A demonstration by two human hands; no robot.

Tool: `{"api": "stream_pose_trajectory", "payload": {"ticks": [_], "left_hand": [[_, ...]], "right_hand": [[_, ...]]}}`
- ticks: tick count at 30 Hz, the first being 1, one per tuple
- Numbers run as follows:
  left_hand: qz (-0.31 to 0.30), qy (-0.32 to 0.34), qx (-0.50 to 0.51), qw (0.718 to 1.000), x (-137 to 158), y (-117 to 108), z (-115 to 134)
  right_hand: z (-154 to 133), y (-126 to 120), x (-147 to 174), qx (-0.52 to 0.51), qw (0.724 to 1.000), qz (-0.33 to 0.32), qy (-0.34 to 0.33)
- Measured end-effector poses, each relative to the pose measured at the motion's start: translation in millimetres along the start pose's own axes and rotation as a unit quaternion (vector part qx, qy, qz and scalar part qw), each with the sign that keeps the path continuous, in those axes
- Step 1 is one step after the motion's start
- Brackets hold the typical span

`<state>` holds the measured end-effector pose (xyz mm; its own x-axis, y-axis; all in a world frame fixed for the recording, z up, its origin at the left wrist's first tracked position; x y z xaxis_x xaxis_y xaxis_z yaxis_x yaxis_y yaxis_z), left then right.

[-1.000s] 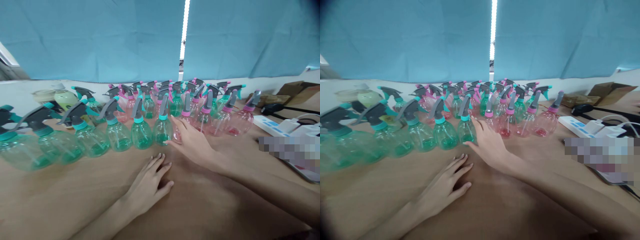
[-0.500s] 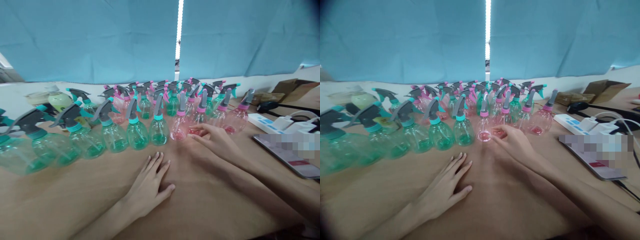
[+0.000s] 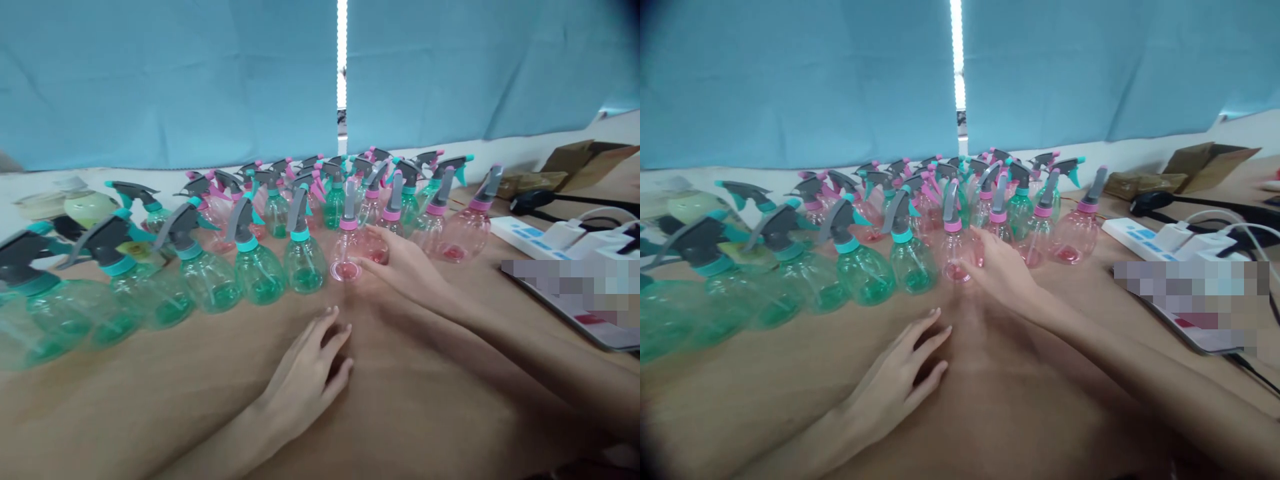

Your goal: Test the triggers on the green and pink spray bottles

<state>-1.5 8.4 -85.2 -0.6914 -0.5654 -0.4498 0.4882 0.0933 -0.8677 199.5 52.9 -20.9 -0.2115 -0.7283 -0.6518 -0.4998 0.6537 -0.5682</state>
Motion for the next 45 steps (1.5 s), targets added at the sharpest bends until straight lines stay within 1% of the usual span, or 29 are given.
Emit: {"api": "stream_pose_trajectory", "payload": {"ticks": [2, 4, 9, 13, 17, 24, 30, 34, 37, 39, 42, 45], "left_hand": [[0.050, 0.021, 0.023, 0.998, -0.8, -2.6, 4.5], [0.079, 0.032, 0.051, 0.995, -0.4, -5.5, 7.4], [0.115, 0.018, 0.076, 0.990, 1.1, -12.8, 8.3], [0.130, 0.026, 0.066, 0.989, 0.7, -12.5, 8.5], [0.144, 0.032, 0.059, 0.987, 0.7, -10.0, 6.1], [0.160, 0.016, 0.047, 0.986, 1.3, -12.6, 3.3], [0.164, -0.013, 0.053, 0.985, -0.9, -22.4, 1.0], [0.176, -0.048, 0.075, 0.980, -8.3, -31.2, -1.0], [0.191, -0.080, 0.097, 0.974, -18.9, -41.0, -0.4], [0.204, -0.093, 0.116, 0.968, -27.1, -48.8, 1.0], [0.215, -0.091, 0.153, 0.960, -38.2, -60.4, 4.7], [0.199, -0.087, 0.204, 0.955, -45.9, -68.8, 9.1]], "right_hand": [[-1.7, 5.0, -4.3, 0.003, 1.000, 0.002, 0.001], [-2.0, 10.7, -8.0, 0.003, 1.000, 0.000, 0.009], [3.5, 27.9, -13.6, -0.014, 0.998, -0.024, 0.051], [4.8, 36.3, -15.5, -0.022, 0.998, -0.024, 0.053], [3.6, 37.4, -14.7, -0.023, 0.998, -0.028, 0.055], [0.4, 23.3, -1.2, -0.018, 0.997, -0.053, 0.051], [-8.0, -1.7, 22.1, -0.021, 0.996, -0.079, 0.038], [-19.9, -17.4, 37.5, -0.028, 0.990, -0.134, 0.026], [-29.6, -27.2, 46.1, -0.009, 0.988, -0.156, 0.007], [-36.6, -30.9, 51.3, -0.007, 0.986, -0.166, -0.008], [-45.7, -30.7, 59.5, -0.003, 0.983, -0.182, -0.019], [-53.6, -26.3, 65.9, 0.000, 0.981, -0.191, -0.026]]}}
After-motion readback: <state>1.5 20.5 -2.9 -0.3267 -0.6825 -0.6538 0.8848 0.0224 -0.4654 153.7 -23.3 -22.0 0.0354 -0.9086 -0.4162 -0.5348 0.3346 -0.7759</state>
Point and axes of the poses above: each hand's wrist, its own x-axis away from the middle knuckle, its own y-axis out of the palm, z = x × y, the point moved 5 cm from there along -x, towards the middle knuckle, and after that the axes turned 12 degrees about z, right-handed, at the moved point
